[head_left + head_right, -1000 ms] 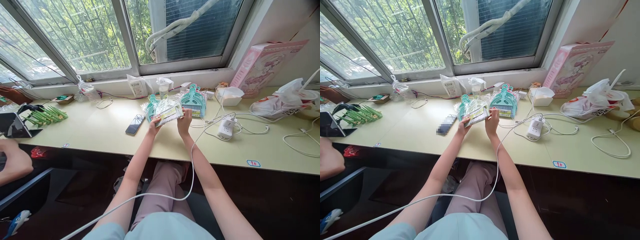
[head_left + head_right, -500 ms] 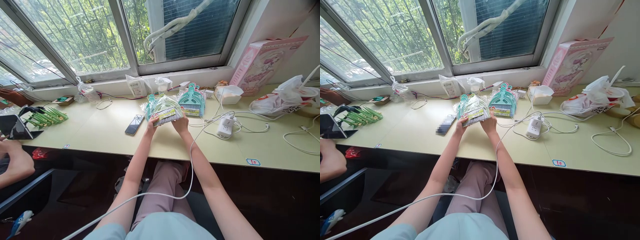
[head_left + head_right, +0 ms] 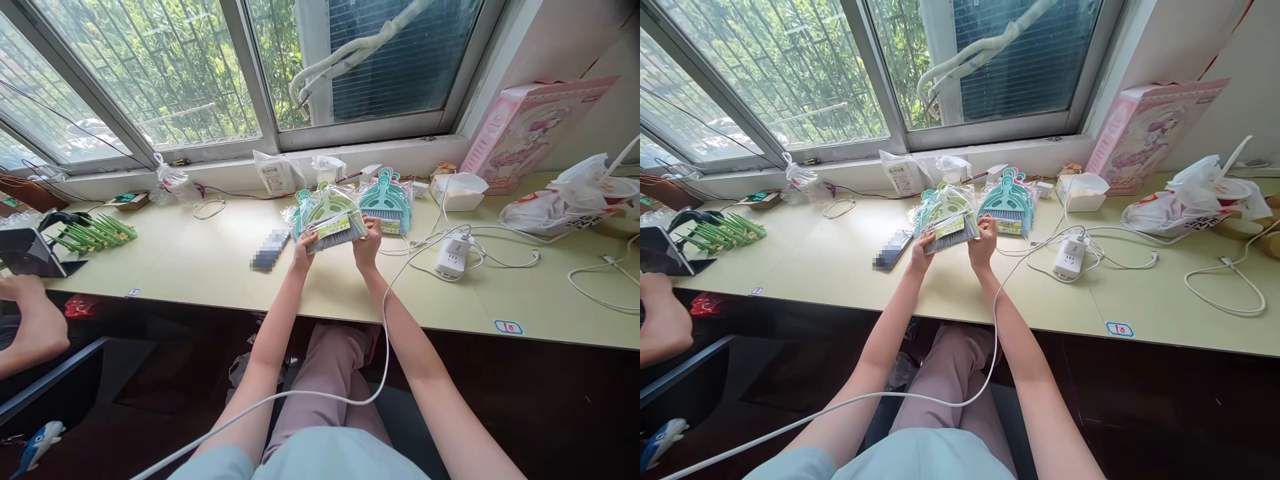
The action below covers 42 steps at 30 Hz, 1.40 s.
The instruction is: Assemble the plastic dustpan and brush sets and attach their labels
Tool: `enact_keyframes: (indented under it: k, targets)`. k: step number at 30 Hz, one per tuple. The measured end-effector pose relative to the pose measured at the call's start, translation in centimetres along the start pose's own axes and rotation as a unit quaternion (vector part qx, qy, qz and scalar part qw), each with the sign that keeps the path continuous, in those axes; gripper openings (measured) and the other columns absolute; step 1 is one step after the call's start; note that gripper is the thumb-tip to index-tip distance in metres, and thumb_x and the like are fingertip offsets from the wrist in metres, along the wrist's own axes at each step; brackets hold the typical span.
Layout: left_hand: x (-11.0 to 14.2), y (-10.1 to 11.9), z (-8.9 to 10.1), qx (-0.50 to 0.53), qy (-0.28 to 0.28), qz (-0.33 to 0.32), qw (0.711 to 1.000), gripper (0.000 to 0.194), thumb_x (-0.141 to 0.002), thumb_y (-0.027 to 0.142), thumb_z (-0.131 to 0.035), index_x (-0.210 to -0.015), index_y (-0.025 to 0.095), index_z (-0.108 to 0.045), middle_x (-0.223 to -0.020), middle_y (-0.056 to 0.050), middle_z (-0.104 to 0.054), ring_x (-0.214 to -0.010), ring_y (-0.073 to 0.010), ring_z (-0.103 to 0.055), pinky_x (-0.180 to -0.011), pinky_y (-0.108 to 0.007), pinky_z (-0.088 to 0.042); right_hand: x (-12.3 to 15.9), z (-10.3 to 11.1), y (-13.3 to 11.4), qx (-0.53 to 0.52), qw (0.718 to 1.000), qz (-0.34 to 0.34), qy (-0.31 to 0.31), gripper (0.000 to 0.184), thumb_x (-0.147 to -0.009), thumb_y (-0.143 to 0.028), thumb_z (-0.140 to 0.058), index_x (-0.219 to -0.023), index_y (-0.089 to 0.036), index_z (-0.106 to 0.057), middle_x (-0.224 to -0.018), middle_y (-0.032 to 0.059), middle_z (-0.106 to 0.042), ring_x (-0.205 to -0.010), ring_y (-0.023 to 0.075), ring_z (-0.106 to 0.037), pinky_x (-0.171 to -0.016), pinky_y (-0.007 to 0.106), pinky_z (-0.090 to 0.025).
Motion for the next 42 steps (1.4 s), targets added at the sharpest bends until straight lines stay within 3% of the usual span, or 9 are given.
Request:
enact_keyframes:
  k: [8, 16, 21, 24, 29, 33, 36, 39, 42]
  targets:
    - [-0.3, 0.5, 1.1, 0.011, 0.049, -0.008, 0.999, 0.033, -0.062, 0.025, -0.081, -0.091, 0.02, -0.065, -0.091, -0.003, -0.071, -0.093, -0.0209, -0.068, -0.073, -0.029, -0.054, 0.5, 0.2, -1.7, 0.126, 0.989, 0.069, -0.035, 0.015, -0.086, -0.036, -0.06, -0.086, -0.022, -0.066, -0.108, 0.0102, -0.058, -0.1, 0.0258, -0.055, -0.085, 0.039, -0.048]
    - [0.5, 0.4, -0.4, -0.021, 0.018, -0.014, 1.0, 0.05, -0.059, 0.02, -0.079, -0.105, 0.017, -0.061, -0.095, -0.005, -0.071, -0.075, -0.0186, -0.067, -0.056, -0.026, -0.049, -0.1, 0.3, 0.2, 0.183, 0.982, -0.031, -0.045, 0.024, -0.084, -0.03, -0.054, -0.106, -0.021, -0.056, -0.109, 0.0104, -0.064, -0.094, 0.0251, -0.061, -0.068, 0.032, -0.049]
    - [0.7, 0.5, -0.4, -0.022, 0.019, -0.02, 0.999, 0.051, -0.061, 0.024, -0.08, -0.107, 0.018, -0.061, -0.096, -0.005, -0.07, -0.083, -0.0204, -0.068, -0.063, -0.027, -0.05, -0.1, 0.4, 0.5, 0.073, 0.996, -0.031, -0.032, 0.025, -0.081, -0.023, -0.053, -0.105, -0.02, -0.059, -0.107, 0.0098, -0.068, -0.089, 0.0226, -0.064, -0.07, 0.031, -0.051]
    - [0.6, 0.5, -0.2, -0.024, 0.024, -0.025, 0.999, 0.049, -0.06, 0.026, -0.081, -0.105, 0.02, -0.062, -0.097, -0.004, -0.07, -0.089, -0.0219, -0.068, -0.069, -0.028, -0.051, -0.4, 0.1, 1.9, -0.059, 0.993, -0.094, -0.029, 0.023, -0.078, -0.02, -0.049, -0.096, -0.019, -0.064, -0.104, 0.0082, -0.07, -0.077, 0.0184, -0.064, -0.064, 0.03, -0.054]
    - [0.4, 0.4, 0.0, -0.025, 0.038, -0.035, 0.998, 0.05, -0.059, 0.025, -0.081, -0.105, 0.021, -0.061, -0.099, -0.004, -0.07, -0.096, -0.0238, -0.067, -0.076, -0.03, -0.052, -0.3, -1.4, 4.3, -0.251, 0.929, -0.265, -0.06, 0.018, -0.075, -0.024, -0.052, -0.09, -0.02, -0.062, -0.1, 0.004, -0.069, -0.074, 0.0145, -0.065, -0.061, 0.029, -0.058]
    - [0.4, 0.7, 0.3, -0.023, 0.067, -0.044, 0.997, 0.05, -0.062, 0.024, -0.076, -0.109, 0.021, -0.06, -0.099, -0.003, -0.069, -0.096, -0.022, -0.067, -0.08, -0.03, -0.052, -0.1, -1.5, 4.2, -0.32, 0.893, -0.309, -0.07, 0.03, -0.079, -0.027, -0.055, -0.109, -0.027, -0.052, -0.107, 0.003, -0.068, -0.075, 0.0131, -0.068, -0.071, 0.03, -0.059]
    - [0.2, 1.4, 1.0, -0.022, 0.102, -0.077, 0.991, 0.045, -0.064, 0.024, -0.074, -0.107, 0.022, -0.06, -0.097, -0.002, -0.068, -0.095, -0.0197, -0.067, -0.081, -0.029, -0.052, -0.3, -0.9, 3.6, -0.301, 0.9, -0.298, -0.101, 0.033, -0.086, -0.034, -0.051, -0.118, -0.029, -0.047, -0.114, 0.005, -0.068, -0.085, 0.0141, -0.07, -0.079, 0.031, -0.057]
    - [0.1, 2.0, 1.5, -0.023, 0.133, -0.109, 0.985, 0.044, -0.064, 0.023, -0.074, -0.106, 0.022, -0.06, -0.097, -0.001, -0.068, -0.098, -0.0187, -0.066, -0.084, -0.028, -0.051, -0.5, -0.5, 2.7, -0.278, 0.91, -0.272, -0.141, 0.04, -0.089, -0.045, -0.048, -0.125, -0.029, -0.045, -0.134, 0.0085, -0.059, -0.116, 0.0177, -0.061, -0.09, 0.034, -0.053]
    - [0.3, 2.3, 1.3, -0.033, 0.139, -0.13, 0.981, 0.043, -0.064, 0.02, -0.075, -0.105, 0.023, -0.06, -0.099, -0.001, -0.068, -0.104, -0.0183, -0.065, -0.091, -0.028, -0.049, -0.2, -1.3, 2.1, -0.312, 0.888, -0.268, -0.206, 0.062, -0.08, -0.051, -0.064, -0.134, -0.032, -0.042, -0.15, 0.009, -0.044, -0.133, 0.0203, -0.048, -0.096, 0.037, -0.051]
Point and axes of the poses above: each hand's wrist, its own x-axis away from the middle knuckle, its own z-axis out of the back of the hand, y = z × x, the point moved 5 cm from there along -x, towards the middle knuckle
